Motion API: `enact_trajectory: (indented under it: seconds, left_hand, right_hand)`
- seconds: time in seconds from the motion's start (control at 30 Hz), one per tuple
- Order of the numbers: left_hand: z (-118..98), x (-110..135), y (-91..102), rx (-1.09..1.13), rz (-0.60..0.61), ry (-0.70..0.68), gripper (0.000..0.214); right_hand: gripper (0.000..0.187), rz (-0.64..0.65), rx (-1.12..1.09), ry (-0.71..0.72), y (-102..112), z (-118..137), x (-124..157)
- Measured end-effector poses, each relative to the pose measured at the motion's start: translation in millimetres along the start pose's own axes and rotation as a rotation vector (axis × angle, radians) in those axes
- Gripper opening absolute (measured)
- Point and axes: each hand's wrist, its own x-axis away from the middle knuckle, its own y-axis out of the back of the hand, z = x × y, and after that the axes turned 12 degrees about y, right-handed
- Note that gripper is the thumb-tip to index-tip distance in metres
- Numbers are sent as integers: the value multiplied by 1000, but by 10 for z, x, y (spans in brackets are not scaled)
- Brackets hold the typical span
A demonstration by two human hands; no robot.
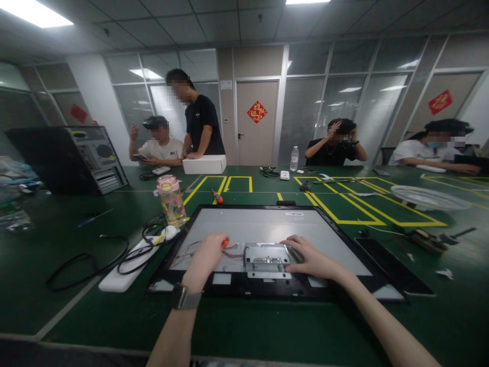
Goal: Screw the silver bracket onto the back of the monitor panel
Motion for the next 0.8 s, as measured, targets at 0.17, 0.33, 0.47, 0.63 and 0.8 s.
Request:
enact_trajectory:
  seconds: [0.17, 0.33, 0.47, 0.63, 0.8]
  left_hand:
    - [-40, -9, 26, 47, 44, 14, 33]
    - [-181, -25, -54, 234, 356, -72, 74]
    - [-191, -42, -142, 257, 459, -62, 70]
    - [-176, -59, -146, 268, 404, -125, 71]
    - [-202, -42, -133, 250, 401, -158, 65]
  right_hand:
    - [65, -13, -24, -2, -1, -2, -6]
    - [65, -64, -121, 0, -43, -27, -28]
    - [60, -121, -177, 29, -88, -49, -57]
    - [59, -172, -206, 46, -98, -46, -75]
    - [55, -187, -209, 53, -76, -21, -73]
